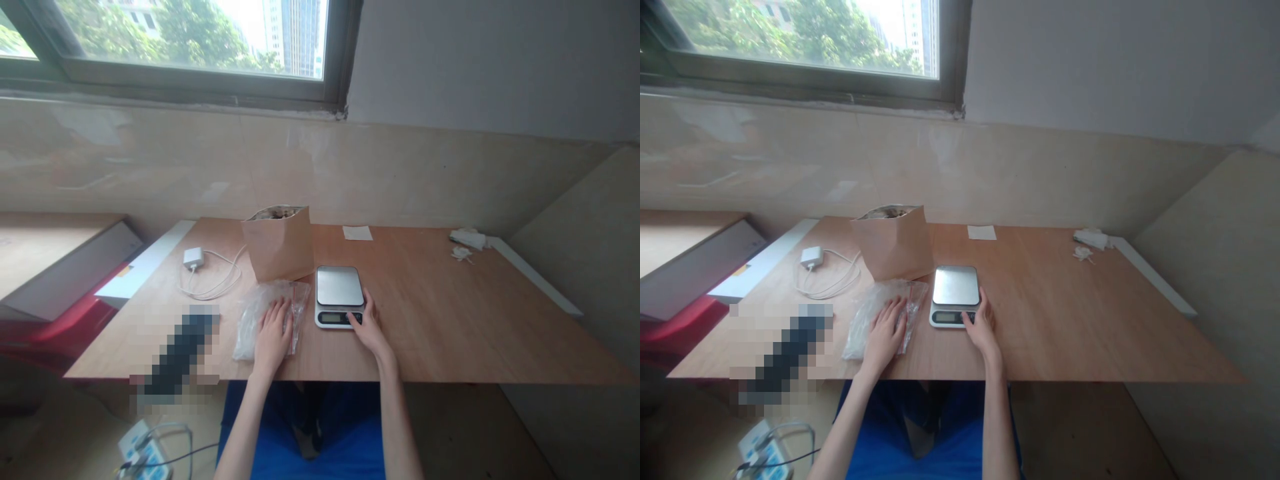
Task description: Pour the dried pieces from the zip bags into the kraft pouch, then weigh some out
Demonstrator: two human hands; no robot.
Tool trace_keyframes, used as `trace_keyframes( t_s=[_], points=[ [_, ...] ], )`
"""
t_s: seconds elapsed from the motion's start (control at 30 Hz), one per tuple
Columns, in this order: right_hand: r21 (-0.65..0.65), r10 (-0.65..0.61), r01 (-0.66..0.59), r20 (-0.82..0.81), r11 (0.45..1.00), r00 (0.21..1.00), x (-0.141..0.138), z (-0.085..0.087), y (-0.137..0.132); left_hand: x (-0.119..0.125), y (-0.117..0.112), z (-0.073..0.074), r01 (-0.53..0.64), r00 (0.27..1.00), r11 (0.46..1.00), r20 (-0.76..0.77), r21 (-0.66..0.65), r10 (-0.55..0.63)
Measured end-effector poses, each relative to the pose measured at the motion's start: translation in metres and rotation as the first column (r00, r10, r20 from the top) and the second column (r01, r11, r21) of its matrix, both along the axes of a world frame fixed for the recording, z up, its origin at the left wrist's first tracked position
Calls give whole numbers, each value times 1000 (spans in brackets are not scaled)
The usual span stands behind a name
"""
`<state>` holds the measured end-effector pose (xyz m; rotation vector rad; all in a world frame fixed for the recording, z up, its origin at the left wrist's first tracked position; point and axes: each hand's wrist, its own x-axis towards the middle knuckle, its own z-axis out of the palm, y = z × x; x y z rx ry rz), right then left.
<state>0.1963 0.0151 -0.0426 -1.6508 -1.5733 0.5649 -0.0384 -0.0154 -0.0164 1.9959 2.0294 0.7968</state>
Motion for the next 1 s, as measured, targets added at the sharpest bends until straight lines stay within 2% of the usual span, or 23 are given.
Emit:
trace_keyframes(
  t_s=[0.27, 0.47, 0.57, 0.67, 0.8, 0.9, 1.0],
  points=[
    [-58, 18, -19, -29, 998, 999, -2, 10, -3, -1, 1, -2, 7, 1000, 1000, -3, -7, -7],
    [-18, 9, -11, -108, 1000, 994, -4, 13, -5, -1, 1, -1, 20, 1000, 999, -18, -36, -20],
    [35, -41, 45, -125, 998, 991, -1, 16, -6, -3, 3, 3, 35, 999, 994, -35, -99, -39],
    [180, -173, 171, -7, 969, 985, 9, 16, -6, -5, 8, 14, 67, 994, 973, -71, -223, -85],
    [350, -339, 276, 133, 895, 932, 30, 7, -6, -9, 16, 40, 106, 984, 916, -89, -386, -152],
    [383, -370, 283, 176, 879, 912, 44, 0, -8, -11, 21, 61, 128, 985, 908, -55, -399, -164],
    [381, -382, 293, 183, 877, 906, 48, -2, -11, -12, 25, 80, 122, 990, 942, -25, -312, -137]
  ],
)
